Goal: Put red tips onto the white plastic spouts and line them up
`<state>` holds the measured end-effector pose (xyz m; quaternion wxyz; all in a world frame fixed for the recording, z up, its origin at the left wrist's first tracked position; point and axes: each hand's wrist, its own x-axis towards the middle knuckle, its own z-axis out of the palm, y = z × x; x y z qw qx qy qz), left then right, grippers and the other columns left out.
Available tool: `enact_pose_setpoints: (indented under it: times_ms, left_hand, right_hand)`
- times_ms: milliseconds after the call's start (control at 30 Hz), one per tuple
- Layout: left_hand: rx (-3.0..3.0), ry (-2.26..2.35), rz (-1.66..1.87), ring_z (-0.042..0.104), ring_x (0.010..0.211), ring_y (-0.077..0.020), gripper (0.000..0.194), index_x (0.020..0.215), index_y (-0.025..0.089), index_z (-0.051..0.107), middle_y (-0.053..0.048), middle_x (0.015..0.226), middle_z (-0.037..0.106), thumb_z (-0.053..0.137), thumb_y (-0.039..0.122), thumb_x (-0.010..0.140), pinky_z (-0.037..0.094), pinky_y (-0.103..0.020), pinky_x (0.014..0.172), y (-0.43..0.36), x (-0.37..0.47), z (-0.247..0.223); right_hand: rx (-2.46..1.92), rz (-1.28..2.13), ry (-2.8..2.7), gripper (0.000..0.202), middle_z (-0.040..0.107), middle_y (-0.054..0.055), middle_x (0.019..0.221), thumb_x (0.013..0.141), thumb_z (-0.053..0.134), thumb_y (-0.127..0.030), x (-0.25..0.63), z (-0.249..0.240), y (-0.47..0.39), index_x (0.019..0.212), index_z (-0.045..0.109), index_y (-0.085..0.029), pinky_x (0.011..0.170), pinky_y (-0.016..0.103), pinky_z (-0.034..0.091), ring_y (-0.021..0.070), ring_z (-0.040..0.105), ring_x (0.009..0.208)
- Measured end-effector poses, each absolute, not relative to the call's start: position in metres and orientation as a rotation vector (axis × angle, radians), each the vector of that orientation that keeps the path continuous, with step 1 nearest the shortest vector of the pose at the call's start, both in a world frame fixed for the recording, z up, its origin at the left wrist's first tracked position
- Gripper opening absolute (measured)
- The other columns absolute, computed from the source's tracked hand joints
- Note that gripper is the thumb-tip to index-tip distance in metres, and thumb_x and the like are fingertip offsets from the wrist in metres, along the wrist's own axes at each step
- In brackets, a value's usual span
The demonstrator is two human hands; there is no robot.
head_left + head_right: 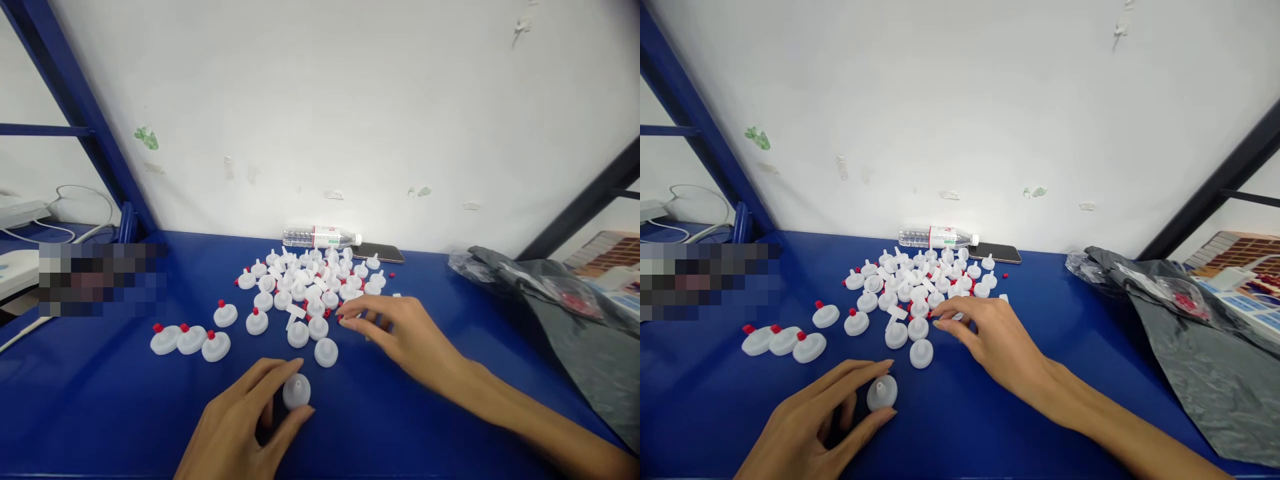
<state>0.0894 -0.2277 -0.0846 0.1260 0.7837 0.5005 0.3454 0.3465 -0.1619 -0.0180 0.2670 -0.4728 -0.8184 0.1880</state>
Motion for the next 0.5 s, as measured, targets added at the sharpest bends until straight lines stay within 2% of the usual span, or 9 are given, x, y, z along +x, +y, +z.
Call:
enact_pose_setpoints:
  times_ms: [100, 200, 367, 500]
  left_hand:
    - [2.302, 1.471, 1.017, 0.056, 0.051, -0.0064, 0.044, 0.136, 0.035, 0.060, 0.011, 0.073, 0.063, 0.072, 0.035, 0.093, 0.049, -0.014, 0.051, -0.229, 0.090, -0.084]
    - [2.318, 1.494, 1.025, 0.050, 0.044, -0.0078, 0.049, 0.138, 0.034, 0.059, 0.013, 0.058, 0.051, 0.073, 0.036, 0.091, 0.042, -0.015, 0.043, -0.228, 0.090, -0.085]
    - [2.293, 1.499, 1.030, 0.050, 0.043, -0.0068, 0.053, 0.140, 0.032, 0.056, 0.014, 0.061, 0.058, 0.073, 0.035, 0.091, 0.041, -0.015, 0.041, -0.226, 0.090, -0.085]
    - [2.296, 1.492, 1.053, 0.049, 0.042, -0.0056, 0.054, 0.142, 0.034, 0.054, 0.015, 0.063, 0.060, 0.073, 0.034, 0.091, 0.040, -0.014, 0.041, -0.227, 0.090, -0.086]
  right_hand:
    - [-1.197, 0.915, -2.040, 0.015, 0.080, -0.003, 0.085, 0.097, 0.071, -0.038, 0.332, -0.006, -0.176, 0.094, 0.081, -0.027, 0.060, 0.022, 0.049, 0.0119, 0.069, 0.065]
    - [-1.078, 1.063, -2.047, 0.013, 0.079, -0.004, 0.082, 0.095, 0.073, -0.035, 0.312, -0.004, -0.186, 0.093, 0.083, -0.026, 0.061, 0.021, 0.048, 0.0109, 0.069, 0.067]
    - [-0.974, 1.056, -2.144, 0.012, 0.080, -0.003, 0.088, 0.097, 0.071, -0.024, 0.294, -0.016, -0.185, 0.094, 0.082, -0.024, 0.071, 0.021, 0.050, 0.0121, 0.071, 0.076]
    - [-1.017, 1.035, -2.156, 0.012, 0.080, -0.004, 0.086, 0.098, 0.070, -0.026, 0.292, -0.021, -0.183, 0.095, 0.082, -0.025, 0.070, 0.021, 0.049, 0.0116, 0.071, 0.074]
